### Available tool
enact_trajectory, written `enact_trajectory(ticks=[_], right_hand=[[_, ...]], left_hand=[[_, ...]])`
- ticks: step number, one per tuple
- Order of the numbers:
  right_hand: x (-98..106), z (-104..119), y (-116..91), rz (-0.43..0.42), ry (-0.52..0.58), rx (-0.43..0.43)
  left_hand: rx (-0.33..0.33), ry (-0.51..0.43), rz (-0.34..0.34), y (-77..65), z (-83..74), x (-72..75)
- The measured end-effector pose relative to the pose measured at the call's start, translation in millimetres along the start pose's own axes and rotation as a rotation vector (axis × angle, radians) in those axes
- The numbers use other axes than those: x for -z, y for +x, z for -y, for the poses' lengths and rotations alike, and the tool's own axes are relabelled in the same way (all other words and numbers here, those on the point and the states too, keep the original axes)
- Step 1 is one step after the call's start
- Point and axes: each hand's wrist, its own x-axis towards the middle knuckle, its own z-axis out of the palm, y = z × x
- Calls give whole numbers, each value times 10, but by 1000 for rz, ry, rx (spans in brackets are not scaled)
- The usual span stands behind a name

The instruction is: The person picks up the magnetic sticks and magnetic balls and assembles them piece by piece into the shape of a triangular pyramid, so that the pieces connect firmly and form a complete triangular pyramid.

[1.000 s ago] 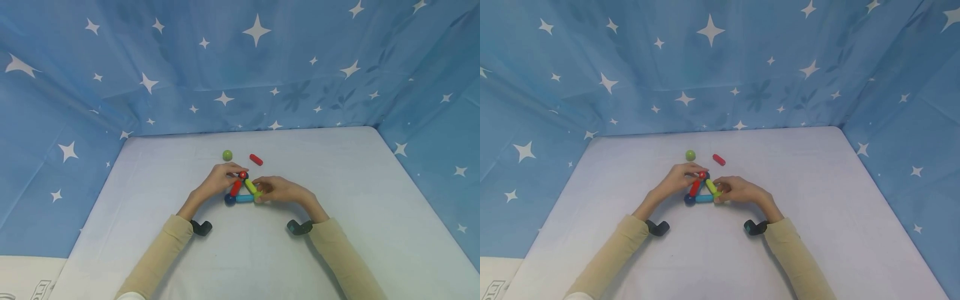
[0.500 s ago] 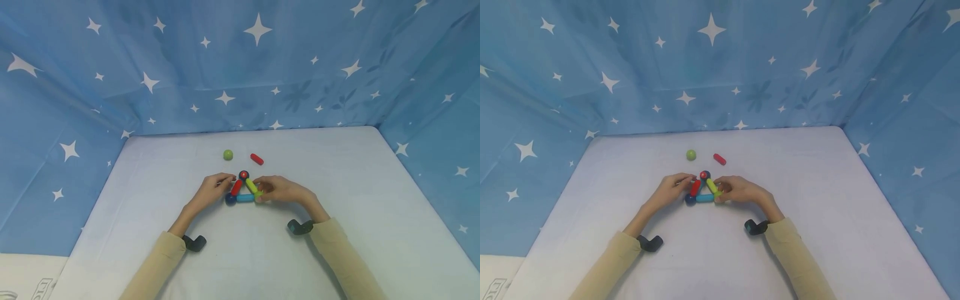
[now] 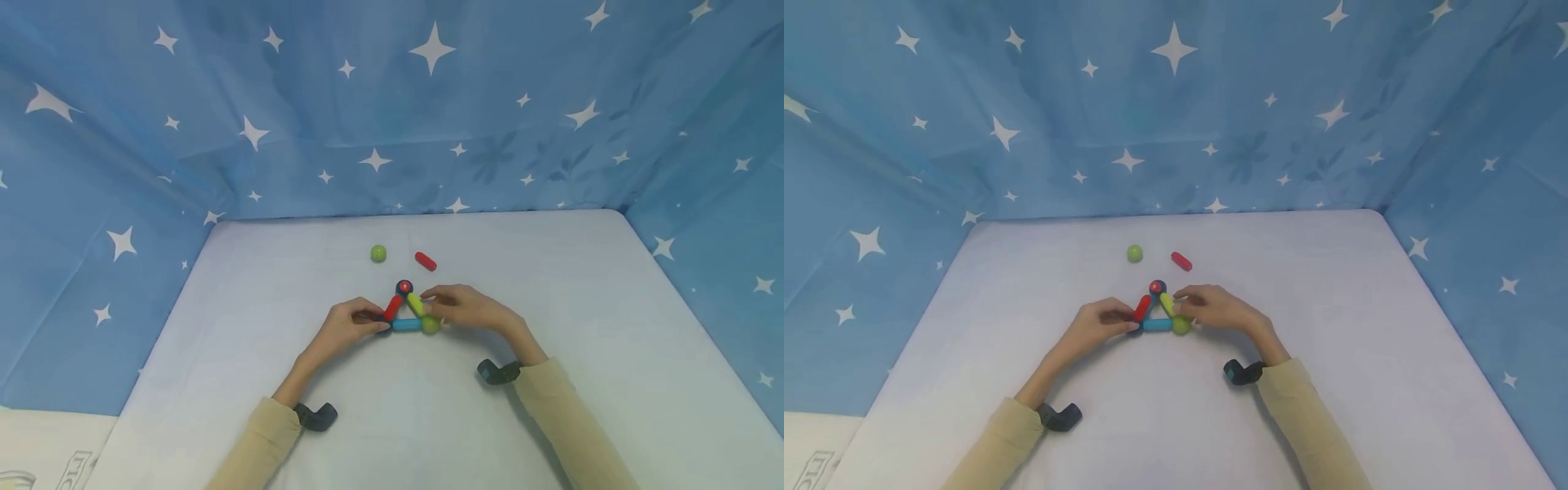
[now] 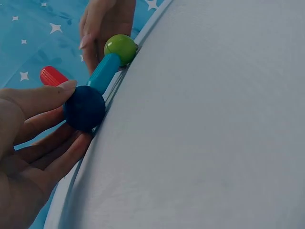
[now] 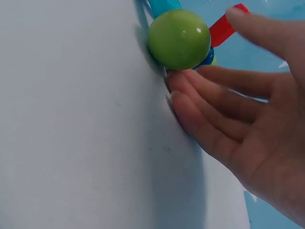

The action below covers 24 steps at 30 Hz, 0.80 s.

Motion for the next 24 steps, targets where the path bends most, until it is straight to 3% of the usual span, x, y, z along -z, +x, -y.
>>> enact_trajectory(ticks=[7,14,19,24], right_hand=[[113,-30,66,-180,-29,20],[262,-90,340,-396,-65,-35],[337,-93,525,-417,-49,-82],[364,-103,722,-360,-43,-114]], left_hand=[[-20,-6,9,13,41,3],[-30,-7,33,24,48,24],[-23,-15,34,19,42,25],[-14,-12,30,-3,22,32]])
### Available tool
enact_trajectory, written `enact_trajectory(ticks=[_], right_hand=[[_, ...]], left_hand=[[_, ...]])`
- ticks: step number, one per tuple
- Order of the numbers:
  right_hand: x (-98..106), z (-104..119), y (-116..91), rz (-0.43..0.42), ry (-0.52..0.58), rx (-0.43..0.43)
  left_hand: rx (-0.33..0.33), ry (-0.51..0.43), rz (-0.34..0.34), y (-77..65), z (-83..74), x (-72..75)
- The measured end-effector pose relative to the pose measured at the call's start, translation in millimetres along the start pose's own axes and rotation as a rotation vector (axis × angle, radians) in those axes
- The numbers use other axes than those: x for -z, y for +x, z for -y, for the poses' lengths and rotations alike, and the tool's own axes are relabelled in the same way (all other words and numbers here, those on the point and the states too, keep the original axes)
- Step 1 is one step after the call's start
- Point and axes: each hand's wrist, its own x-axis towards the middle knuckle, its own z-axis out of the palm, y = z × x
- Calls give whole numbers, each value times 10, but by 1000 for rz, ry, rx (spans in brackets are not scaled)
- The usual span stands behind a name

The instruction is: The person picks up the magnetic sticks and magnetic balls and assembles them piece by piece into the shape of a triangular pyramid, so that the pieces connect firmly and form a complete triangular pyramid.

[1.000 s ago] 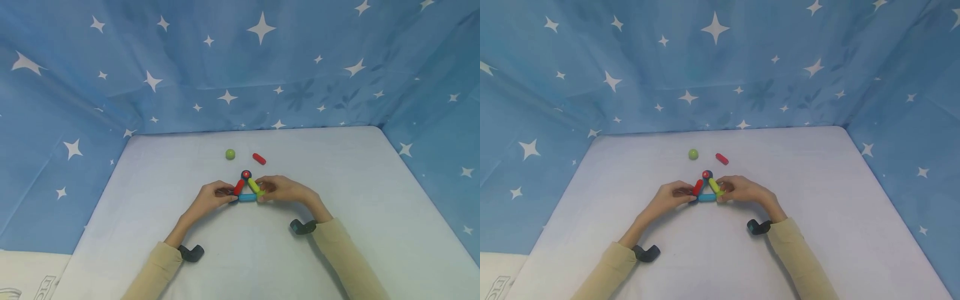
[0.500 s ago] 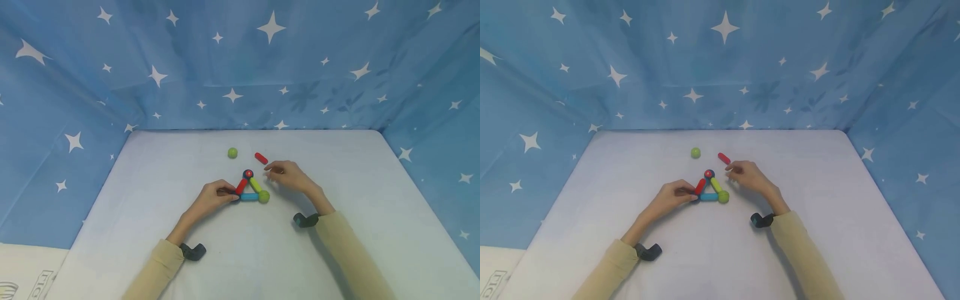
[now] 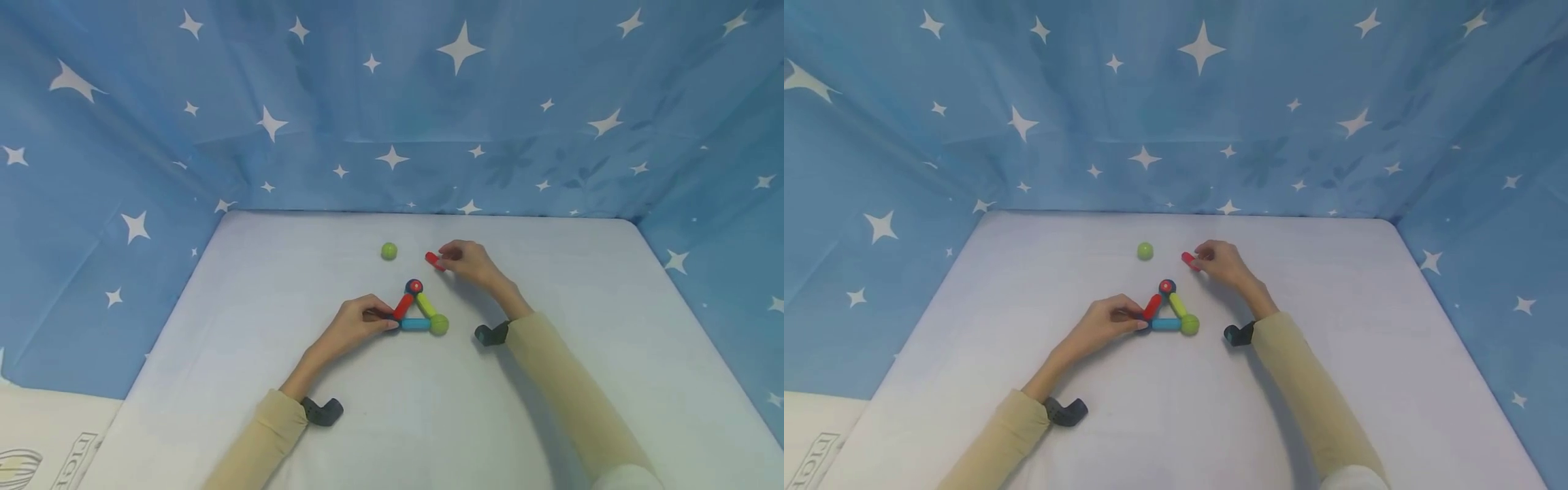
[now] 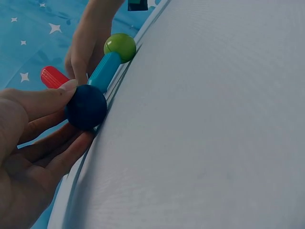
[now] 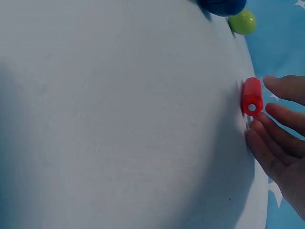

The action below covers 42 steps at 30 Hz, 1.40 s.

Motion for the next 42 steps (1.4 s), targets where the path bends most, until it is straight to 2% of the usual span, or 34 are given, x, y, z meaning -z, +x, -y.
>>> enact_trajectory(ticks=[4,7,14,22,33,42], right_hand=[[-51,-3,104,37,-24,-11],[-81,2,148,45,-61,13],[-100,39,113,43,-104,51],[-77,95,-183,45,-49,125],[-71,124,-663,98,127,159],[-171,139,-852,117,181,150]], left_hand=[[-1,-2,1,2,-12,-15],[-3,-4,-1,7,-7,-23],[0,3,-12,5,-1,-22],[16,12,-16,3,-11,-26],[-2,15,-28,-25,-31,-39],[-19,-3,-41,-22,-21,-51]])
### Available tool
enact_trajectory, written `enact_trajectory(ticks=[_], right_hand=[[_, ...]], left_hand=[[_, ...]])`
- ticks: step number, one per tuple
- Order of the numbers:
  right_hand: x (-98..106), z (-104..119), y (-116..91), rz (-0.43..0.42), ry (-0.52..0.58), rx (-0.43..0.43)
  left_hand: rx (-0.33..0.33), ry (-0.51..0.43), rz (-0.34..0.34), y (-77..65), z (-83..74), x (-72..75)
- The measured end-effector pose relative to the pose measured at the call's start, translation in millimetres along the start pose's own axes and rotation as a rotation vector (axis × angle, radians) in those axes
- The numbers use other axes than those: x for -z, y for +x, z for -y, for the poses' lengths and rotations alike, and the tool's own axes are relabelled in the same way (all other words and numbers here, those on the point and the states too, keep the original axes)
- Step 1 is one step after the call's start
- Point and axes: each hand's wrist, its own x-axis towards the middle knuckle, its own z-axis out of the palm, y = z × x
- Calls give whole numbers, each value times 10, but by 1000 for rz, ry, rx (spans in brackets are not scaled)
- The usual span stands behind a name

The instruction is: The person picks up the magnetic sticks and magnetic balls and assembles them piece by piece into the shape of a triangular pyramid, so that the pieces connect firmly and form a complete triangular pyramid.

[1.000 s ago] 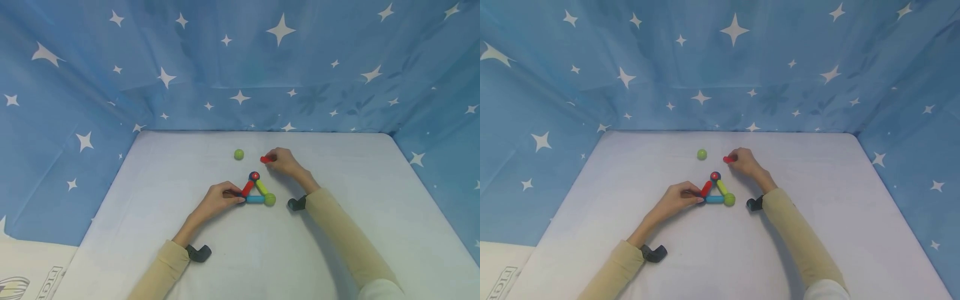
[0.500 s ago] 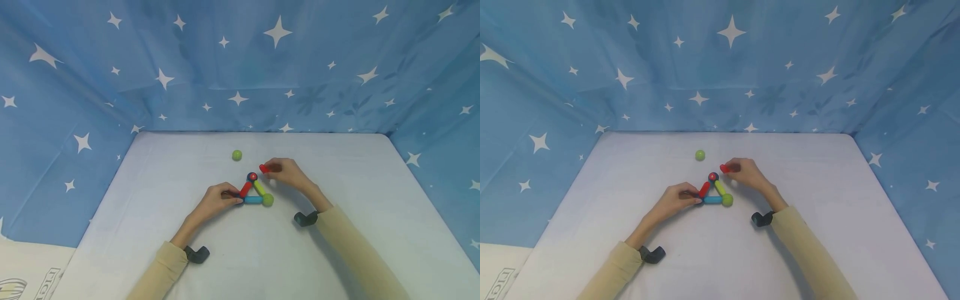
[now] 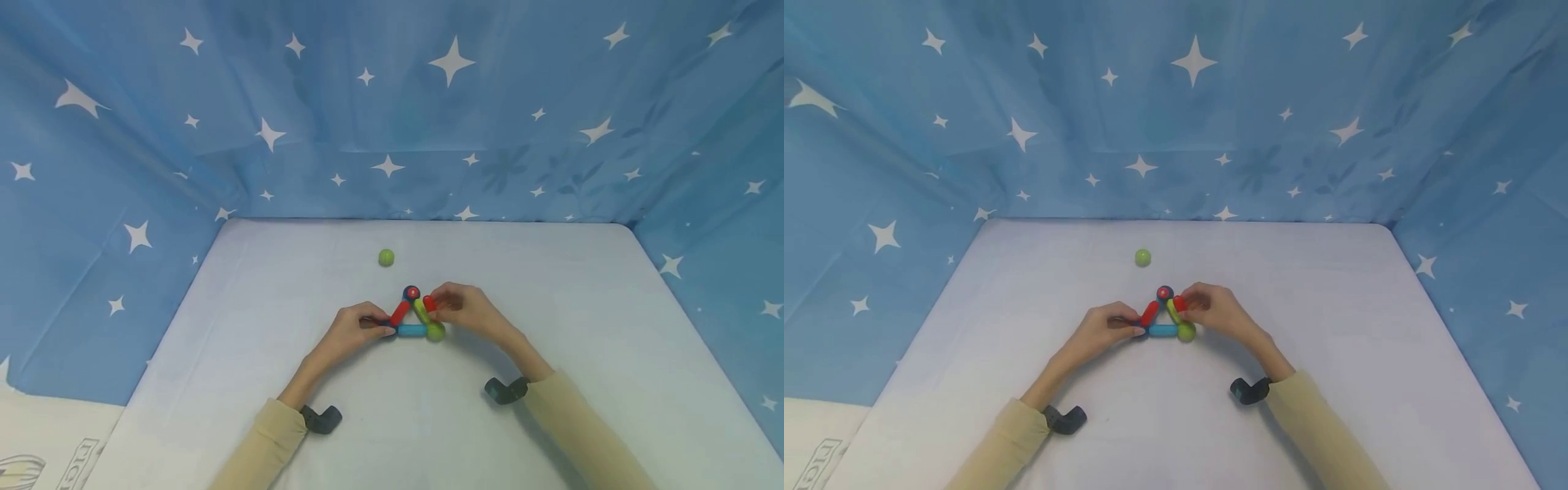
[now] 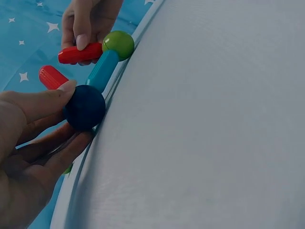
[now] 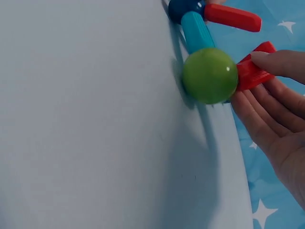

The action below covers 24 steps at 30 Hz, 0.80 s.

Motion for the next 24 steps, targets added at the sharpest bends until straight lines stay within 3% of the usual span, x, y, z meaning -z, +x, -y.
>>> enact_trajectory(ticks=[19,24], right_hand=[[-141,103,-105,-41,-73,118],[-135,73,-127,-15,-101,98]], left_hand=[[-28,-3,-16,17,15,-7],[13,34,64,39,-20,92]])
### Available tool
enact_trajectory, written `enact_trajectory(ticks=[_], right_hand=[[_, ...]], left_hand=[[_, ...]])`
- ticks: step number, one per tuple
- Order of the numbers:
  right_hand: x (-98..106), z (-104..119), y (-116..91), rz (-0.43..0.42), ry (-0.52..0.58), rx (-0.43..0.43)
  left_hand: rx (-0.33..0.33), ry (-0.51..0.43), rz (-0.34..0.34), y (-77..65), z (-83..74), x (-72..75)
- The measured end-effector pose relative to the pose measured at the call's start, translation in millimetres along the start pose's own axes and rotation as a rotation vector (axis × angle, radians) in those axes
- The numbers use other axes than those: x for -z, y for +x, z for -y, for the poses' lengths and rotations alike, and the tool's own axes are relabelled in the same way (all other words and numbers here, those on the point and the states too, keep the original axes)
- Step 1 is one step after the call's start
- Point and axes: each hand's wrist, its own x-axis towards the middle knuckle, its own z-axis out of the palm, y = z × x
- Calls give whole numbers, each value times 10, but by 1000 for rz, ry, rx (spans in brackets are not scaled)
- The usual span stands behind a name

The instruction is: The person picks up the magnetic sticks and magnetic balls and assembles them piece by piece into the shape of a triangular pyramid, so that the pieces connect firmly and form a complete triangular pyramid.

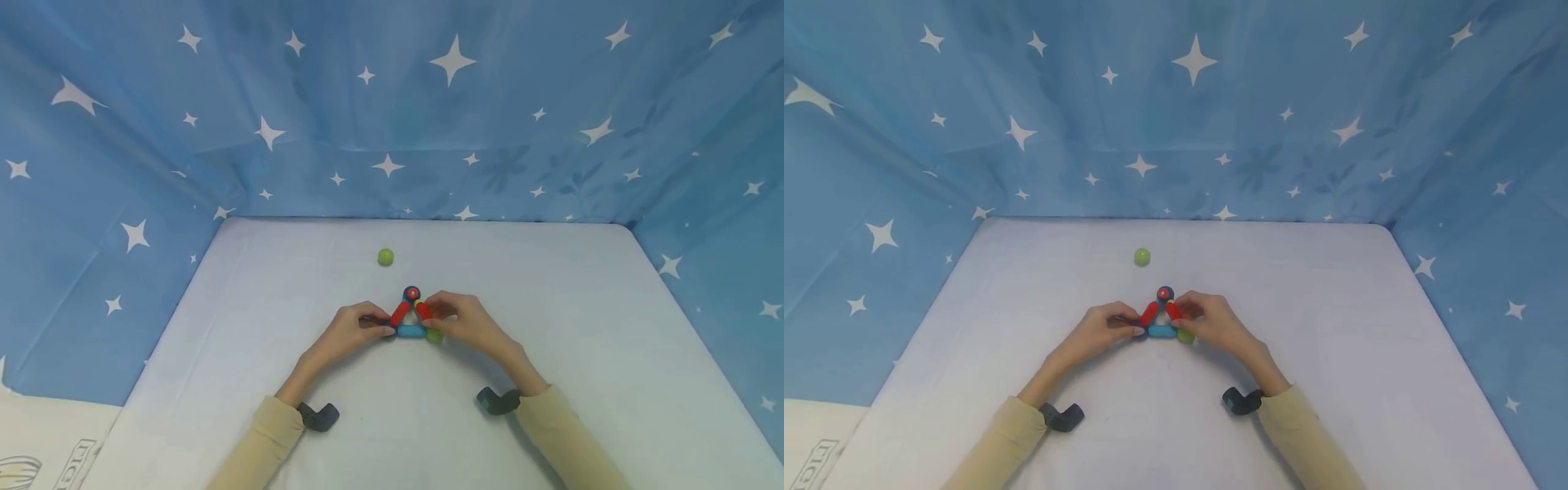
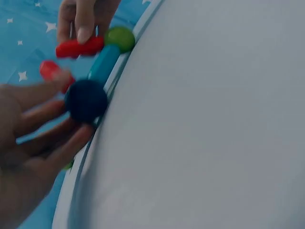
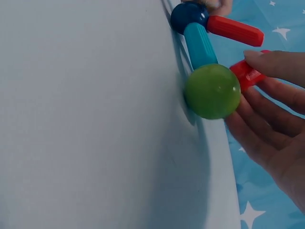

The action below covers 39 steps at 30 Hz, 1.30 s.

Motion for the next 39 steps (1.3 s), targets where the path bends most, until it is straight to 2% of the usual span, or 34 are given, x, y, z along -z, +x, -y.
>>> enact_trajectory(ticks=[3,5,7,10,15,20,26,31,34,39], right_hand=[[35,-45,-22,35,-12,-24],[66,-77,-42,60,-13,-44],[92,-105,-61,87,-14,-61],[113,-145,-86,123,-13,-68],[111,-183,-103,147,-1,-70],[99,-202,-95,145,10,-64],[91,-200,-89,151,10,-62],[85,-181,-68,153,10,-54],[86,-178,-52,153,-4,-54],[96,-191,-18,153,-4,-49]], left_hand=[[16,16,52,101,-63,154],[10,29,54,216,-121,269],[-5,58,28,352,-163,369],[-15,155,-31,566,-189,467],[-12,295,-78,862,-164,516],[-25,346,-87,1062,-151,477],[-55,366,-52,1209,-110,357],[-79,440,-65,1253,-112,295],[-87,471,-81,1264,-115,280],[-104,414,-98,1165,-186,278]])
